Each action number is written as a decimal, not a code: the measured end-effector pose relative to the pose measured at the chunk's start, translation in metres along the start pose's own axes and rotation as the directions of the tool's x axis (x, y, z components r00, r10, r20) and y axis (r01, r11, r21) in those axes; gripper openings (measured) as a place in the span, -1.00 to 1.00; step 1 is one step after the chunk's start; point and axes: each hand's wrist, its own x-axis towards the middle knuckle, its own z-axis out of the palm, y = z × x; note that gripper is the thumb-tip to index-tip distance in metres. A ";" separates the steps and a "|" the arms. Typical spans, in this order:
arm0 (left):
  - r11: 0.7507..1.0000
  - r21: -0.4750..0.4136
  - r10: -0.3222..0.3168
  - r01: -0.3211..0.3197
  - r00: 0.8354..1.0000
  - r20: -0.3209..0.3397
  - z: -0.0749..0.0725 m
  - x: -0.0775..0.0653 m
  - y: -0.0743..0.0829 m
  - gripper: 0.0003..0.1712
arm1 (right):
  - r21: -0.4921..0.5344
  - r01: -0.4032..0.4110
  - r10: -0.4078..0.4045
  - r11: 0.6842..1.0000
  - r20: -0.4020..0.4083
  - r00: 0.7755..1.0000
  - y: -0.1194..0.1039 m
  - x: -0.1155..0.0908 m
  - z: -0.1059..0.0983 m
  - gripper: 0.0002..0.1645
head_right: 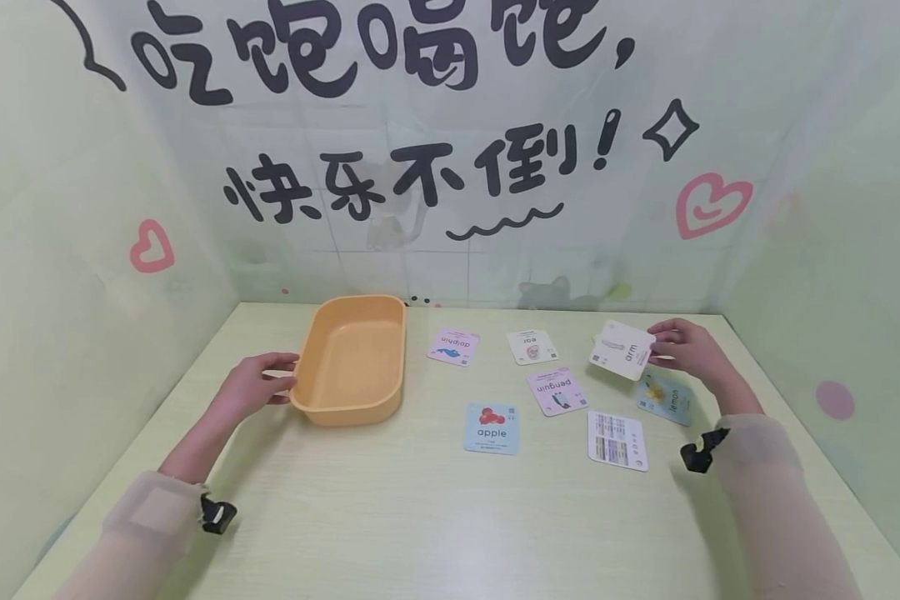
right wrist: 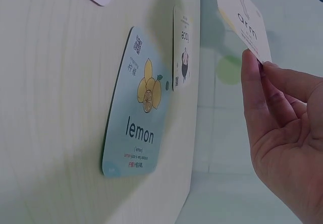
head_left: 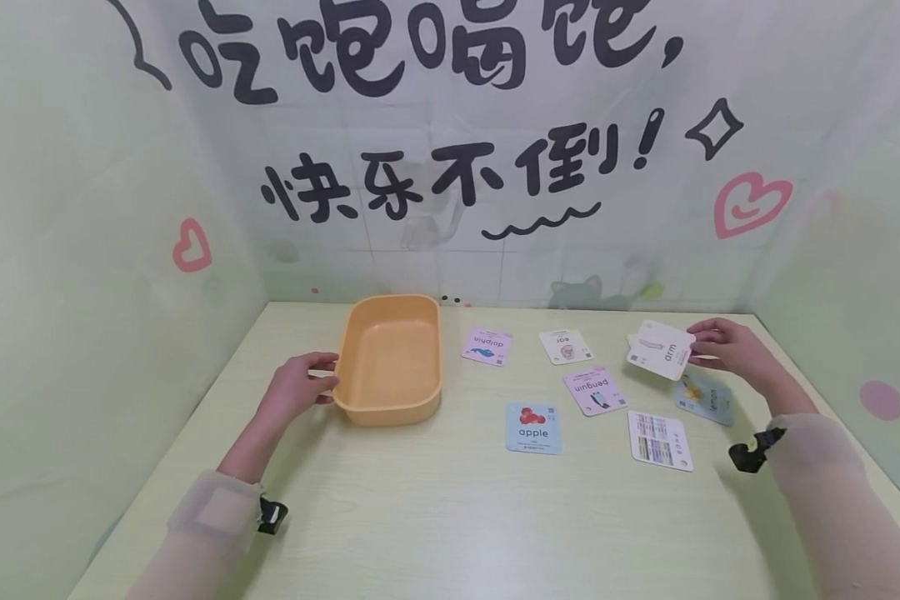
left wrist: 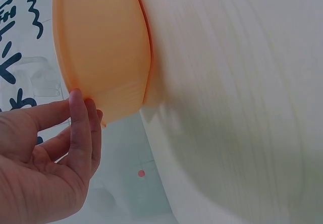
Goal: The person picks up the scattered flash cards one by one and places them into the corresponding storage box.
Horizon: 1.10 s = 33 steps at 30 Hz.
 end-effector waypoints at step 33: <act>1.000 -0.016 0.025 -0.025 1.000 -0.007 0.001 0.002 -0.004 -0.43 | 0.001 -0.027 0.027 1.000 0.007 1.000 -0.014 0.012 0.015 -0.49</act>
